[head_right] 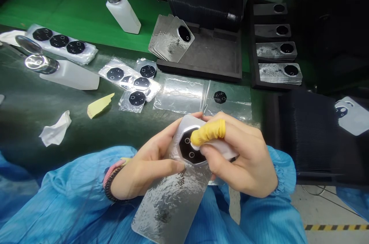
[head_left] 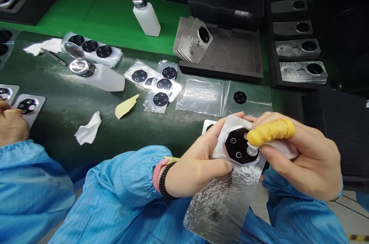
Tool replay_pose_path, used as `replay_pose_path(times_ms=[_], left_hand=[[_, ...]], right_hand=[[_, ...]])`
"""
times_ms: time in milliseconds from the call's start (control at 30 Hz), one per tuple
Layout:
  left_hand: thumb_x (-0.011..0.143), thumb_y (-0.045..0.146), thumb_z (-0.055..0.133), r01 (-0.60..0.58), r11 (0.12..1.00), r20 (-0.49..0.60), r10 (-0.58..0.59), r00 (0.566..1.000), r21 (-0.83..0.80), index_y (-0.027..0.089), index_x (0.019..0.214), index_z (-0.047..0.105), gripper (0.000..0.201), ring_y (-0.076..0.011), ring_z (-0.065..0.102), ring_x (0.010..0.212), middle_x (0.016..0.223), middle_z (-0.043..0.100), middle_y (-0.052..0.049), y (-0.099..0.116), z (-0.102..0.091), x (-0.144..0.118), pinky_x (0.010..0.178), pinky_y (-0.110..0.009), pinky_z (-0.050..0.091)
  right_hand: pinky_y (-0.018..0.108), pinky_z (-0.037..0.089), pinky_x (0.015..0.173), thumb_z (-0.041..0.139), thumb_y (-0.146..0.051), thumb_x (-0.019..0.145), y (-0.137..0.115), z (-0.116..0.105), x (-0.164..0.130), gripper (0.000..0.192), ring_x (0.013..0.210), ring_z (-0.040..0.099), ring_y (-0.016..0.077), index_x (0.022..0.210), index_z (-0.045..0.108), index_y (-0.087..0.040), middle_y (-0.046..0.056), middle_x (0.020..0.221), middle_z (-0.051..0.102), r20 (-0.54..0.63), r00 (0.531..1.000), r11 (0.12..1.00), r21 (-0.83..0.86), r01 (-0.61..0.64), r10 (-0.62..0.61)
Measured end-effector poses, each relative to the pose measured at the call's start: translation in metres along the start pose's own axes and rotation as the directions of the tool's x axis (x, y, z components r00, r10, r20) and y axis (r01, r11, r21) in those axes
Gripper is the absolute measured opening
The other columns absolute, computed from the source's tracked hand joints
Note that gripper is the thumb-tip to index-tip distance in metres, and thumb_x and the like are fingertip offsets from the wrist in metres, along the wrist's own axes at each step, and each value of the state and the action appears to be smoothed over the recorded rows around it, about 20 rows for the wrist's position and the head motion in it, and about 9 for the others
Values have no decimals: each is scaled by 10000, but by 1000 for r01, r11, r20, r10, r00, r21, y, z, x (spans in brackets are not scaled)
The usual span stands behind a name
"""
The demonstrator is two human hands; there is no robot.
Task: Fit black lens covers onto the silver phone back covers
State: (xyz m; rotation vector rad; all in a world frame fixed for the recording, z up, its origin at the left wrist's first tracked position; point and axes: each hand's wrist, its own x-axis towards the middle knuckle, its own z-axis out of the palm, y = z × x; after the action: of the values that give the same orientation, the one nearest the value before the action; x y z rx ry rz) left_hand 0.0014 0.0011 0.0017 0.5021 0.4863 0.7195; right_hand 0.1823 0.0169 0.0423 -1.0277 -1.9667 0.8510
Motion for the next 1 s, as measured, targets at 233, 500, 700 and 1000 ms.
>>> replay_pose_path(times_ms=[233,500,700,1000], left_hand=[[731,85,629,-5,1000,11,5,1000,15,238,1466,297,821,-219,719,875,1071,705,-53,1,-6,10,783,-322,568],[639,93,650,-133,969,-259,186,948,210,220,1380,399,793,-260,712,878,997,698,-14,9,-53,23,857,-423,560],[577,88,645,-165,977,-359,205,911,138,220,1216,499,668,-287,711,900,916,698,9,-6,-82,32,885,-493,550],[553,117,650,-159,970,-311,212,927,186,221,1318,456,796,-315,690,986,926,699,7,-20,-84,50,955,-540,512]], right_hand=[[434,587,921,590,-57,797,7,-5,-13,237,793,678,181,889,673,-259,-21,768,687,-183,983,996,-93,14,-31],[326,558,582,594,-289,848,65,-10,-74,115,697,692,203,810,687,-233,24,768,719,-387,896,785,-476,-398,220],[451,559,719,572,-328,846,106,3,-111,157,846,676,286,894,692,-239,62,849,739,-306,932,638,-683,-356,193],[555,483,897,617,-305,782,153,10,-20,433,1054,600,335,1205,568,-224,100,1154,682,-273,922,768,-515,-380,274]])
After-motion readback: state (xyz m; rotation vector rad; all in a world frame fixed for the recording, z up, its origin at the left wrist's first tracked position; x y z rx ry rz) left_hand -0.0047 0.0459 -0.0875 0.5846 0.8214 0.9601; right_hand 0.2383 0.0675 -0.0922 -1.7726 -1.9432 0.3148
